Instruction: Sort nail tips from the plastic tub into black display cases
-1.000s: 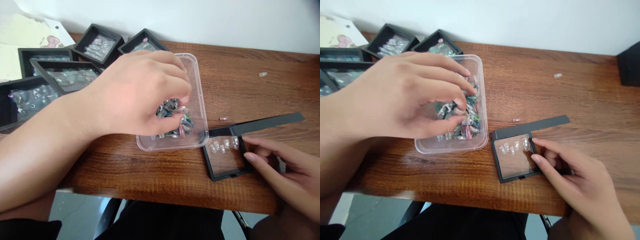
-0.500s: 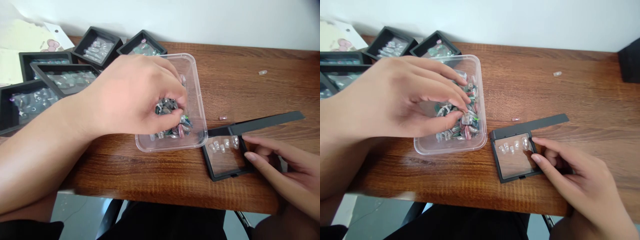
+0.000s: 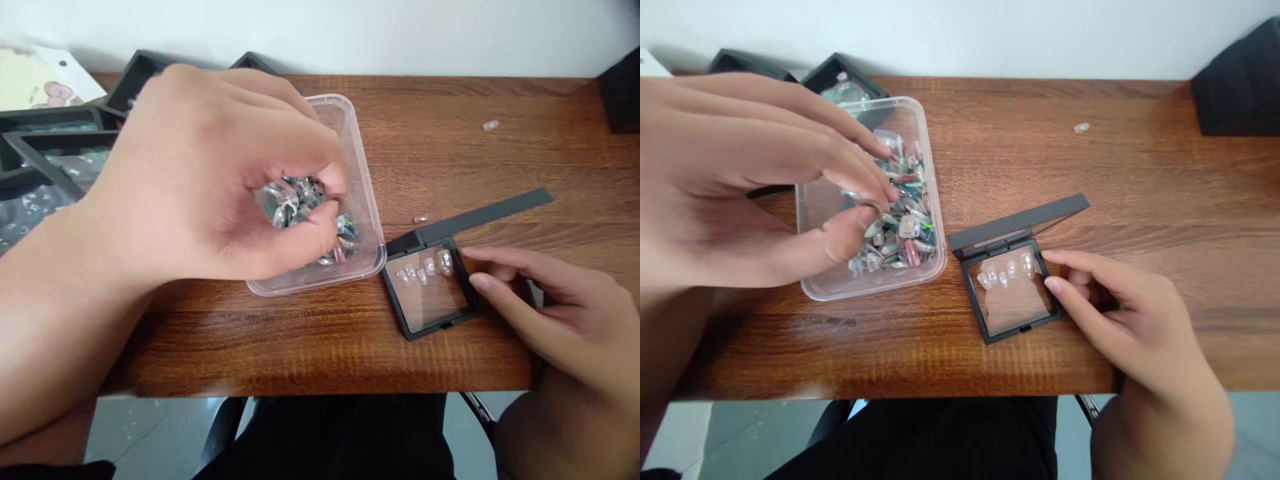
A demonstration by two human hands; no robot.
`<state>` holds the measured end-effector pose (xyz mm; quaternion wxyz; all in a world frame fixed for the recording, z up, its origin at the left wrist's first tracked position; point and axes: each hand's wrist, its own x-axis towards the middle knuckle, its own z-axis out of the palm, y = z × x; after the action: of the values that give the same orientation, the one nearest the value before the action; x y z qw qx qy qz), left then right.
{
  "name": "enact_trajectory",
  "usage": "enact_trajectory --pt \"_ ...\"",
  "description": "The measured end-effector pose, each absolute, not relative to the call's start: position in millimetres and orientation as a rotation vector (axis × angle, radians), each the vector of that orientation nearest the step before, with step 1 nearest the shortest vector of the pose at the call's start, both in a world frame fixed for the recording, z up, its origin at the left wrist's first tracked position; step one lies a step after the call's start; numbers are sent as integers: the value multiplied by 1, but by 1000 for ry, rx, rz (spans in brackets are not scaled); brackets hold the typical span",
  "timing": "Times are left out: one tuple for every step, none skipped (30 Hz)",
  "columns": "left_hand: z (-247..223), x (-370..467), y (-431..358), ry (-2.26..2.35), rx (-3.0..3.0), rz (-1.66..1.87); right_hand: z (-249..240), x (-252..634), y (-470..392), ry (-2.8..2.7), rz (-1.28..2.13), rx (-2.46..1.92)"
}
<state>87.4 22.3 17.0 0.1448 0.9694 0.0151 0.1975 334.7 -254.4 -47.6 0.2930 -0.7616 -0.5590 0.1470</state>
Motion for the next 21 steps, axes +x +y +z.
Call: enact_trajectory --pt "17 86 23 52 2793 613 -47 335 -253 -1500 376 -2021" --pt "16 86 23 50 2790 617 -47 335 -253 -1511 359 -2014" --pt "16 85 24 23 2784 581 -48 336 -253 -1517 342 -2013" --pt "16 85 24 -16 2779 551 -48 337 -253 -1516 318 -2014" --pt "15 85 24 -48 2772 540 -49 337 -254 -1508 286 -2011" --pt "15 85 25 -73 2768 546 -49 338 -255 -1493 247 -2004" --pt "14 86 25 -87 2767 563 -50 338 -256 -1474 203 -1993" --pt "14 86 25 -107 2775 578 -51 338 -257 -1448 157 -1977" --pt "13 87 25 -137 2788 606 -53 338 -258 -1417 111 -1954" --pt "14 88 25 -172 2805 628 -54 338 -259 -1384 73 -1930" --pt "14 88 24 -212 2816 643 -55 338 -260 -1353 40 -1905" --pt "15 87 22 -234 2822 651 -56 338 -260 -1325 12 -1883" --pt "16 87 20 -239 2817 673 -57 338 -260 -1310 -9 -1860" --pt "17 86 16 -239 2806 684 -57 338 -260 -1310 -26 -1839" --pt "17 85 10 -249 2781 708 -57 338 -259 -1329 -43 -1819" --pt "17 83 3 -251 2749 743 -56 338 -258 -1360 -61 -1801" --pt "17 82 -6 -242 2711 786 -56 338 -256 -1397 -78 -1781" --pt "17 81 -17 -222 2658 846 -55 338 -255 -1434 -91 -1765" --pt "17 79 -28 -118 2606 897 -54 337 -254 -1467 -99 -1751" --pt "18 78 -40 -3 2542 947 -54 337 -252 -1493 -101 -1742" --pt "18 75 -51 79 2485 990 -54 336 -251 -1514 -97 -1737"
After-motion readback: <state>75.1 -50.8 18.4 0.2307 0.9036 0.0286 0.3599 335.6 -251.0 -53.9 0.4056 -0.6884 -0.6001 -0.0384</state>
